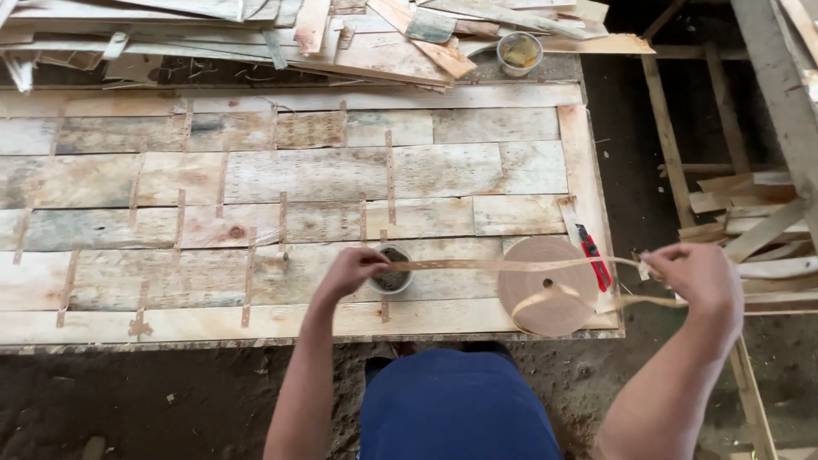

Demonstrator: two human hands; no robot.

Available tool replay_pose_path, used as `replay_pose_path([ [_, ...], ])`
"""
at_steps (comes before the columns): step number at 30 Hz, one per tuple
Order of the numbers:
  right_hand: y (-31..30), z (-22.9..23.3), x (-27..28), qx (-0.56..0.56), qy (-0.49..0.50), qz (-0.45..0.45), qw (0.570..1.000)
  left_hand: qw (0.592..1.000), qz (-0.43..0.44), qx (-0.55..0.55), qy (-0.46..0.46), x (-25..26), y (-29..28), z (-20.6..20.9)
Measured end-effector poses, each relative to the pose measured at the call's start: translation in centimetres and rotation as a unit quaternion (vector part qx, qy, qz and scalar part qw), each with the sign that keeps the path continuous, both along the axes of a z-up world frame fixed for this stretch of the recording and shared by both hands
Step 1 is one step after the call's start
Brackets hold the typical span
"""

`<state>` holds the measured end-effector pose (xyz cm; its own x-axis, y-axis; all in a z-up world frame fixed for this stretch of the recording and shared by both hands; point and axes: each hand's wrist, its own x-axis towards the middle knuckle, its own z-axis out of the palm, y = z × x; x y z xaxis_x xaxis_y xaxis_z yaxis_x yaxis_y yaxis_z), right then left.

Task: Applying glue to thin wood strips and fixing them onto a wooden panel to create a surface pattern.

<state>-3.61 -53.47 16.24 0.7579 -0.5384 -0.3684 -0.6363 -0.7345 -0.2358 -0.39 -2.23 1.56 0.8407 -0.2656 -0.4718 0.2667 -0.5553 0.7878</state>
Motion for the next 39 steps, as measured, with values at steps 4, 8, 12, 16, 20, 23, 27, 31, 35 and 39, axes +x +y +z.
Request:
replay_pose_path([
  [4,8.3,3.4,0.6,0.004,0.043,0.079,0.996,0.991,-0.110,-0.046,-0.056,-0.5,-4.7,1.3],
  [8,18.5,3.0,1.3,0.337,-0.042,0.304,0.890,0.982,-0.141,-0.102,-0.071,-1.0,-8.2,2.2],
  [12,23.2,-5.5,3.6,0.417,0.076,0.427,0.799,0.978,-0.155,-0.116,-0.075,-0.1,-8.7,2.1],
  [16,23.2,-8.2,3.9,0.483,0.120,0.349,0.794,0.989,-0.098,-0.103,-0.044,0.4,-6.9,0.9],
  [20,22.3,-9.5,5.1,0.441,0.077,0.370,0.814,0.992,-0.056,-0.097,-0.053,0.0,-5.1,1.0],
  [23,22.2,-9.5,5.6,0.420,0.063,0.363,0.830,0.992,0.000,-0.106,-0.063,0.1,-3.7,-0.3],
  [27,22.3,-9.1,5.8,0.412,0.062,0.341,0.843,0.984,0.101,-0.139,-0.049,0.1,-2.3,-1.2],
  [31,22.3,-9.4,6.1,0.411,0.057,0.335,0.846,0.976,0.150,-0.155,-0.042,0.3,-1.3,-1.9],
  [35,22.1,-9.3,6.1,0.415,0.056,0.317,0.851,0.962,0.204,-0.172,-0.054,0.4,-1.1,-2.3],
  [39,21.3,-9.6,6.2,0.414,0.047,0.288,0.862,0.953,0.241,-0.173,-0.064,1.1,-0.5,-4.2],
])
